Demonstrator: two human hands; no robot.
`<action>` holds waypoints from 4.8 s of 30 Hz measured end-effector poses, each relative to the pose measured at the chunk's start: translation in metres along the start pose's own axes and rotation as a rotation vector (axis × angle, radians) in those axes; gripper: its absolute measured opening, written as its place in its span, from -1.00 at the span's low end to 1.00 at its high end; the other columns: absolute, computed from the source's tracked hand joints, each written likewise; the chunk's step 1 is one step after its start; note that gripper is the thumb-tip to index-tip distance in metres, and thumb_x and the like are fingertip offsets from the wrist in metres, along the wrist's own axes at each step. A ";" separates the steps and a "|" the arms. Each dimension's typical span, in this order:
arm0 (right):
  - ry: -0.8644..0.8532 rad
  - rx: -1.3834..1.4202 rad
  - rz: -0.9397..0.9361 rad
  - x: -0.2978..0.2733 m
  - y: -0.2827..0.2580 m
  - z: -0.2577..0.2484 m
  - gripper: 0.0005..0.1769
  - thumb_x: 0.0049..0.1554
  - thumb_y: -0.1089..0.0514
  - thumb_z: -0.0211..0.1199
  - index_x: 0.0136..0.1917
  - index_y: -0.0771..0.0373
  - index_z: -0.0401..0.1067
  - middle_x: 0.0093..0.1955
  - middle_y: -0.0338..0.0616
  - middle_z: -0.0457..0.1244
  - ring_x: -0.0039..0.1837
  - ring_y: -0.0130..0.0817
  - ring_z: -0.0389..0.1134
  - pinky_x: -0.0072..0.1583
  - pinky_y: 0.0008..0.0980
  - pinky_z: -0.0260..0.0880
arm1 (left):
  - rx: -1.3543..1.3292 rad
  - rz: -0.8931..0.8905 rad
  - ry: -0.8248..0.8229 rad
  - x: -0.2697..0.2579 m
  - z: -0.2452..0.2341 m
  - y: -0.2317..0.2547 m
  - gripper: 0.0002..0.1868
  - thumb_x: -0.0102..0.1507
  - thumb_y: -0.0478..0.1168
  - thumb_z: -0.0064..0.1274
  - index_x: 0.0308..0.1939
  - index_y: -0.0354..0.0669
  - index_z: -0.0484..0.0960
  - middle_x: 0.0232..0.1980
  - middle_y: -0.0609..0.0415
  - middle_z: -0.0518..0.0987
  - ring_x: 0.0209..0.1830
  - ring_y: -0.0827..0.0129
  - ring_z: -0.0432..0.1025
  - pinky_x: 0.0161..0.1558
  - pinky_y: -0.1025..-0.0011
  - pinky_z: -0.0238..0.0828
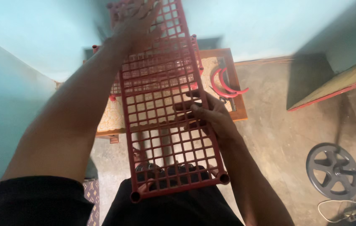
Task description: The person assembles a red plastic dish rack by inserting the side frames into the base and attaching the handles. They repeatedly lift, rotate, and align the rack to check fit and stability, then place it on a wooden table.
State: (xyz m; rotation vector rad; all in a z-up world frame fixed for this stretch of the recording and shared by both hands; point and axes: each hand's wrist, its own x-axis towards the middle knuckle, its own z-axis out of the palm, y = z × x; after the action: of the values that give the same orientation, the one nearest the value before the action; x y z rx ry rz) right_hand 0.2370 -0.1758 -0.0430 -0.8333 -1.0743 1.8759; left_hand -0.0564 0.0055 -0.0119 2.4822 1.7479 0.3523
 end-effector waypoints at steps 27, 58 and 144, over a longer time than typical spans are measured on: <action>-0.223 -1.138 -0.586 0.053 0.056 0.042 -0.07 0.03 0.16 0.42 0.54 0.44 0.05 0.54 0.51 -0.04 0.54 0.37 -0.01 0.44 0.16 0.13 | -2.095 -0.326 0.301 -0.139 0.089 0.047 -0.42 0.25 -0.57 -0.01 0.37 -0.46 0.28 0.15 -0.28 0.47 0.14 -0.09 0.48 0.10 0.06 0.63; -0.030 -0.843 -0.392 0.069 0.082 0.055 -0.13 -0.02 0.50 0.18 0.54 0.24 0.11 0.39 0.05 0.28 0.48 -0.05 0.31 0.45 -0.27 0.30 | -1.789 -0.437 0.234 -0.142 0.090 0.070 -0.19 0.29 -0.12 0.12 0.49 -0.06 -0.04 0.26 -0.25 0.30 0.31 -0.03 0.35 0.25 -0.10 0.51; -0.035 0.555 -0.023 -0.015 0.090 -0.003 -0.09 0.02 0.49 -0.01 0.63 0.21 0.00 0.61 0.18 0.03 0.58 0.17 0.07 0.50 0.10 0.19 | 0.151 0.121 -0.055 -0.125 0.095 0.057 -0.13 0.42 0.40 -0.40 0.65 0.08 -0.21 0.73 0.02 -0.25 0.71 0.16 -0.37 0.56 -0.11 -0.53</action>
State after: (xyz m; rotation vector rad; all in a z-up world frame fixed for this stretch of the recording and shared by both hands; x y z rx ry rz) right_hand 0.2180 -0.2162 -0.1230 -0.4621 -0.5276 2.0299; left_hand -0.0216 -0.1258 -0.1095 2.6816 1.6669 0.1645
